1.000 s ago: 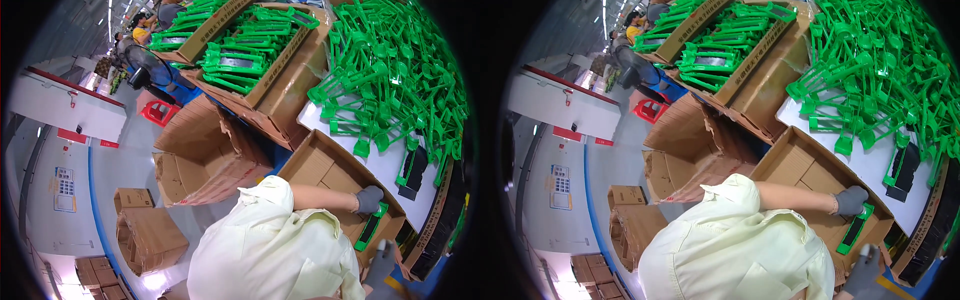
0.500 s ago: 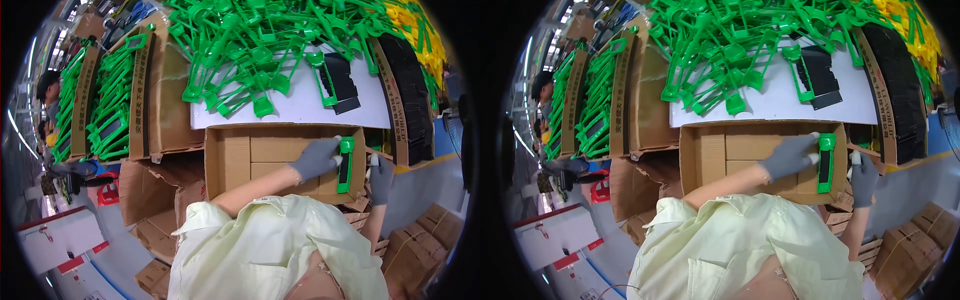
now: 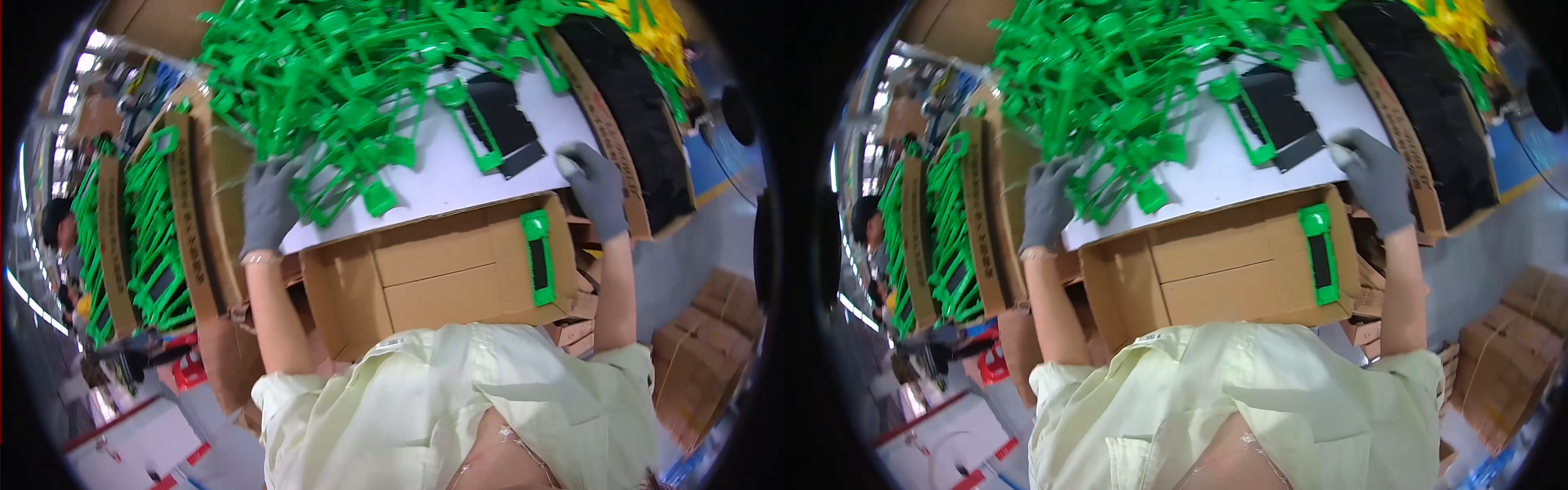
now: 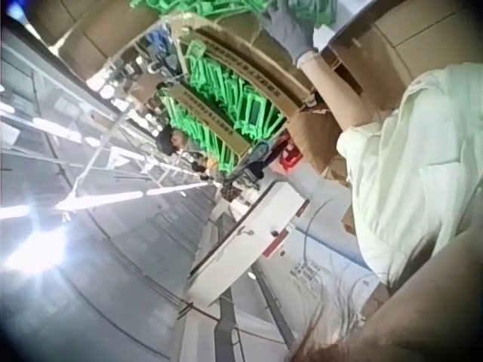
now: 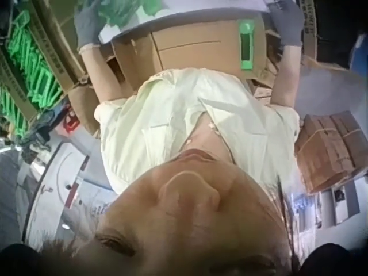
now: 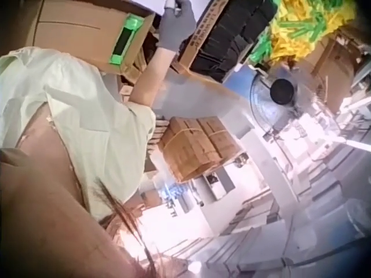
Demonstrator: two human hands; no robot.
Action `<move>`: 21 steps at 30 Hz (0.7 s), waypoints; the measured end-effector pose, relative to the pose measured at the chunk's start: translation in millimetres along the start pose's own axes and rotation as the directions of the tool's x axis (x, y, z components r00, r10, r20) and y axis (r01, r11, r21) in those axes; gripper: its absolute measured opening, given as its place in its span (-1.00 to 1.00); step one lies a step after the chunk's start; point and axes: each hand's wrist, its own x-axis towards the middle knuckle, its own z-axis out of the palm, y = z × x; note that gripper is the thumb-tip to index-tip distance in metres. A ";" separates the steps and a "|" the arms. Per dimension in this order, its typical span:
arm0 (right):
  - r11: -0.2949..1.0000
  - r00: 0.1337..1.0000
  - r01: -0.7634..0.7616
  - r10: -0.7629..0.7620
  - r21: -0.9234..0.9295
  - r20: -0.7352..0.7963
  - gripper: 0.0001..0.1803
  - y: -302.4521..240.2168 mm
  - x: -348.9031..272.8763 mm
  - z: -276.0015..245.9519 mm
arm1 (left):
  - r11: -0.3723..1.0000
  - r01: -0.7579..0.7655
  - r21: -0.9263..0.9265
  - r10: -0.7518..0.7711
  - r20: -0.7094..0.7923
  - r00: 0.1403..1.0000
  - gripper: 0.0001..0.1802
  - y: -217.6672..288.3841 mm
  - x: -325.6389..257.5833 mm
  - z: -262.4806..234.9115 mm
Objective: Assembling black strips onto green plastic frames and organizing them into boxes.
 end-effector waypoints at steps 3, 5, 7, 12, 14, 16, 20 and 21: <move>0.977 0.990 0.112 -0.095 -0.180 0.101 -0.81 -0.9 29.4 2.9 | 0.996 -0.004 0.089 0.006 -0.029 1.000 -0.58 -1.4 -15.0 6.6; 0.946 0.965 0.231 -0.194 -0.228 0.174 -0.82 5.6 40.0 1.1 | 0.993 0.001 0.120 0.007 -0.069 0.998 -0.62 -9.0 -20.8 16.8; 0.896 0.922 0.357 -0.292 -0.263 0.255 -0.82 11.1 47.8 3.1 | 0.999 -0.016 -0.042 0.009 -0.169 0.986 -0.69 -15.4 -19.4 27.8; 0.772 0.853 0.490 -0.327 -0.406 0.406 -0.75 20.3 51.6 13.4 | 0.944 -0.090 -0.318 -0.007 -0.293 0.956 -0.77 -10.8 -26.4 13.6; 0.752 0.839 0.518 -0.354 -0.406 0.414 -0.75 18.4 52.7 13.7 | 0.781 -0.111 -0.614 -0.116 -0.317 0.941 -0.79 -7.9 -31.1 14.5; 0.760 0.822 0.541 -0.387 -0.360 0.418 -0.74 8.9 50.8 16.7 | 0.426 0.029 -0.904 -0.332 -0.127 0.935 -0.81 20.1 -39.1 -9.9; 0.758 0.806 0.547 -0.361 -0.356 0.470 -0.73 -6.0 43.0 36.7 | 0.276 0.083 -0.957 -0.469 -0.059 0.881 -0.77 61.7 -45.3 -23.1; 0.766 0.817 0.504 -0.273 -0.400 0.507 -0.74 -7.5 42.2 40.3 | 0.275 0.083 -0.958 -0.466 -0.057 0.883 -0.77 71.5 -44.4 -26.7</move>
